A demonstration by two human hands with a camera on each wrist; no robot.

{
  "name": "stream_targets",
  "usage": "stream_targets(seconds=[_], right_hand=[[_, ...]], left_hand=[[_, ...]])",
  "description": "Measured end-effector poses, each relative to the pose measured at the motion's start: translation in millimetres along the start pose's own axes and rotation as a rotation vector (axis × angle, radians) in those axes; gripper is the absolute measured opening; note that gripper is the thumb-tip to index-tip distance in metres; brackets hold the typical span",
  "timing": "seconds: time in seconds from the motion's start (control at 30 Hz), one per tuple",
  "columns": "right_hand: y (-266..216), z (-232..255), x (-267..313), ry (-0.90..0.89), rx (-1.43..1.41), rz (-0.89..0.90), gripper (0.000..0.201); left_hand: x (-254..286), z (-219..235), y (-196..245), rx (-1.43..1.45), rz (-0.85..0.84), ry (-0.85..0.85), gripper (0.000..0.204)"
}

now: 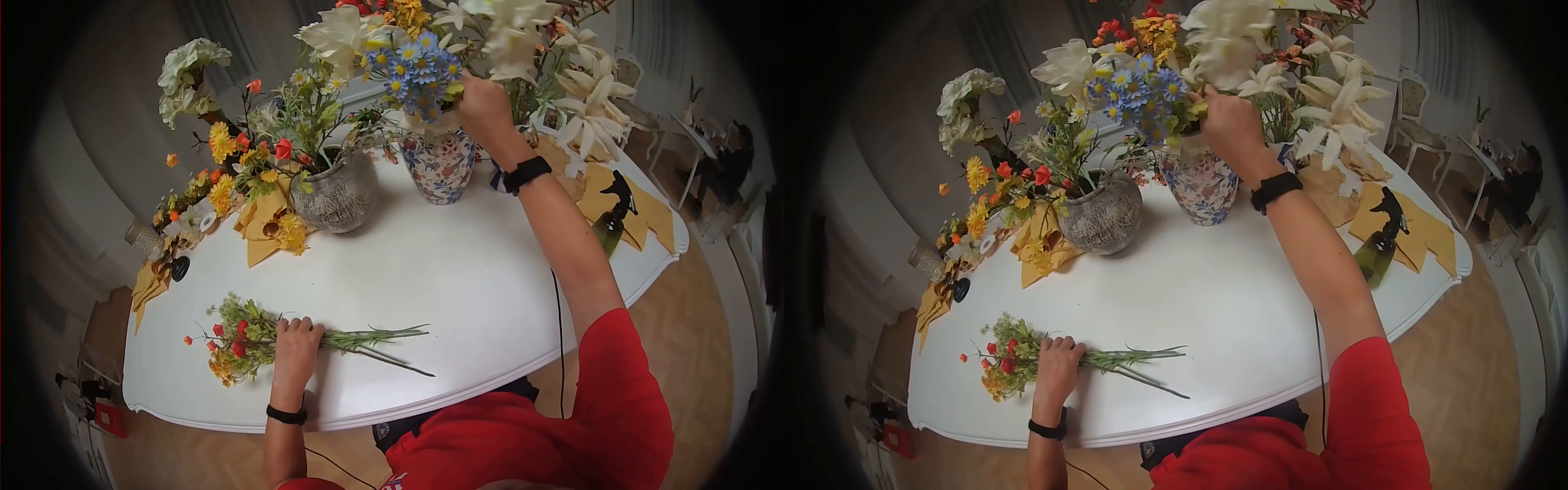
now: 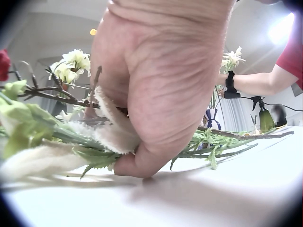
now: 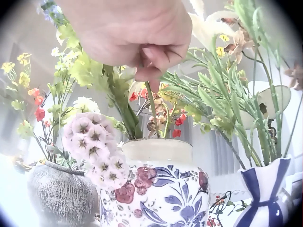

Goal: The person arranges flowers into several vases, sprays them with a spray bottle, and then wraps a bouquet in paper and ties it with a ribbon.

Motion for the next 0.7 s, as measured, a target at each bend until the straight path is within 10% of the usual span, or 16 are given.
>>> stream_targets(seconds=[0.57, 0.7], right_hand=[[33.7, -29.8, 7.8, 0.034, -0.062, -0.008, 0.029], [105.9, -66.6, 1.4, -0.050, 0.532, 0.419, 0.028]], left_hand=[[-2.7, -0.6, -1.2, 0.023, 0.025, -0.021, 0.022], [-14.8, 0.3, -2.0, 0.070, 0.010, 0.024, 0.026]])
Point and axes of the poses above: each hand's wrist, its own x-axis away from the middle knuckle, its own z-axis out of the back of the hand, y = z × x, the point moved 3 cm from there along -x, towards the middle knuckle, and after that the axes turned 2 degrees about -y, right-handed, at the moved point
